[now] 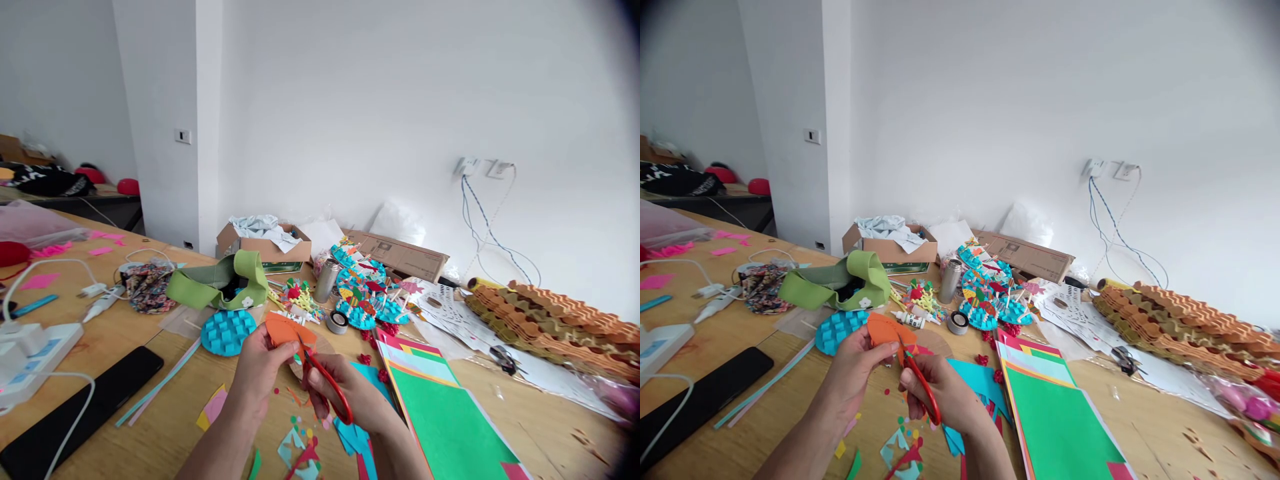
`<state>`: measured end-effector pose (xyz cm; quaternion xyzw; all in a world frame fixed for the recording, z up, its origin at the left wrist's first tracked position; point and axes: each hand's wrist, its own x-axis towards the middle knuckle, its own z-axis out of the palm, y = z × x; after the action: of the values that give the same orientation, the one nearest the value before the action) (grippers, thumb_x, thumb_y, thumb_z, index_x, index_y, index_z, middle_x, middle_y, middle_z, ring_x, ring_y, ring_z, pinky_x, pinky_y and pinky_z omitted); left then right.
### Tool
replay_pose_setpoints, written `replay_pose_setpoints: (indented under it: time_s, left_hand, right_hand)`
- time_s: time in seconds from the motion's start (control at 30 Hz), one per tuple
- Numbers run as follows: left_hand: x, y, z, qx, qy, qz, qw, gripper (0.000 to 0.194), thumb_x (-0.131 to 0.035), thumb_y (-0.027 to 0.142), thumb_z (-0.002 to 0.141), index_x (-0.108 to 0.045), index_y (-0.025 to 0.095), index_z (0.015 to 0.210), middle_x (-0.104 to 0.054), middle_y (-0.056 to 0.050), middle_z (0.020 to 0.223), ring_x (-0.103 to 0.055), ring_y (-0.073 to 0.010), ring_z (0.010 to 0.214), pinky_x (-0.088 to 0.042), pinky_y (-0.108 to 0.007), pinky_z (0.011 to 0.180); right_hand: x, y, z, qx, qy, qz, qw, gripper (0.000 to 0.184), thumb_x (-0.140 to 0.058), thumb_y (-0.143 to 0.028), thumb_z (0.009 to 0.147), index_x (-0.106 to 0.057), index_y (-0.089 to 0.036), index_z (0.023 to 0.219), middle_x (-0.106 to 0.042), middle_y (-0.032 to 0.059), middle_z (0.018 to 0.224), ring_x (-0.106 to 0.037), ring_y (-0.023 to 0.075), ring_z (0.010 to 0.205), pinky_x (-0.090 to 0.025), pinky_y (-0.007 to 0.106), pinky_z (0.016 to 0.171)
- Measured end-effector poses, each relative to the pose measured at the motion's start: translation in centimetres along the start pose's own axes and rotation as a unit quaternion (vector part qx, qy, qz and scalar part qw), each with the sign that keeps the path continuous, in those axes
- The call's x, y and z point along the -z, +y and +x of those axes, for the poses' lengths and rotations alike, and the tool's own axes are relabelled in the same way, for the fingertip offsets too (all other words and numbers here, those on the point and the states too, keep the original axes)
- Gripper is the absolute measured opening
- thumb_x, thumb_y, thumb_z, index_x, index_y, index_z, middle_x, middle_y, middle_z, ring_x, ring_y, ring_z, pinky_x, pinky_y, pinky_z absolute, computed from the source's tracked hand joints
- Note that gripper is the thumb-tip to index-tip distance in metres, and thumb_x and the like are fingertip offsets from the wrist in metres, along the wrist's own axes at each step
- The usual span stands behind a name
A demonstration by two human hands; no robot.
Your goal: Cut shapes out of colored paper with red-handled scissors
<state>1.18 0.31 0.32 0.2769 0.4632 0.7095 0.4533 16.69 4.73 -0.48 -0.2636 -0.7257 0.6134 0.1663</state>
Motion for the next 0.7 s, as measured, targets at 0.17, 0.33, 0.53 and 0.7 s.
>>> replay_pose_setpoints:
  time_s: [0.17, 0.33, 0.53, 0.7]
  left_hand:
    - [0.16, -0.25, 0.01, 0.001, 0.005, 0.008, 1.000, 0.023, -0.075, 0.021, 0.051, -0.064, 0.015, 0.070, -0.068, 0.000, 0.063, -0.053, -0.0127, 0.058, -0.043, -0.023, 0.054]
    - [0.11, -0.12, -0.03, -0.002, -0.003, 0.000, 1.000, 0.020, -0.075, 0.020, 0.052, -0.065, 0.015, 0.069, -0.067, 0.001, 0.062, -0.052, -0.0121, 0.057, -0.042, -0.023, 0.054]
    - [0.32, -0.22, 0.09, 0.008, -0.014, -0.010, 1.000, 0.025, -0.079, 0.021, 0.052, -0.067, 0.015, 0.073, -0.069, 0.000, 0.068, -0.055, -0.0131, 0.060, -0.045, -0.025, 0.056]
    - [0.44, -0.27, 0.25, 0.022, -0.014, -0.009, 1.000, 0.027, -0.081, 0.022, 0.051, -0.068, 0.014, 0.073, -0.069, -0.001, 0.068, -0.055, -0.0129, 0.060, -0.045, -0.024, 0.056]
  right_hand:
    - [0.10, 0.30, 0.12, 0.011, 0.001, -0.007, 1.000, 0.063, -0.053, -0.079, 0.078, -0.054, -0.016, 0.078, -0.056, -0.0029, 0.048, -0.039, 0.0063, 0.033, -0.027, 0.019, 0.037]
    - [0.23, 0.64, 0.27, 0.005, 0.006, -0.009, 1.000, 0.063, -0.052, -0.079, 0.079, -0.054, -0.016, 0.077, -0.055, -0.0037, 0.047, -0.038, 0.0060, 0.032, -0.027, 0.019, 0.036]
    - [0.13, 0.57, 0.39, -0.008, 0.015, -0.011, 1.000, 0.066, -0.051, -0.081, 0.077, -0.055, -0.015, 0.079, -0.054, -0.0036, 0.047, -0.042, 0.0068, 0.033, -0.029, 0.017, 0.033]
    - [0.01, 0.10, 0.36, 0.002, 0.013, 0.004, 1.000, 0.063, -0.054, -0.077, 0.079, -0.055, -0.015, 0.078, -0.053, -0.0033, 0.047, -0.045, 0.0072, 0.035, -0.030, 0.016, 0.034]
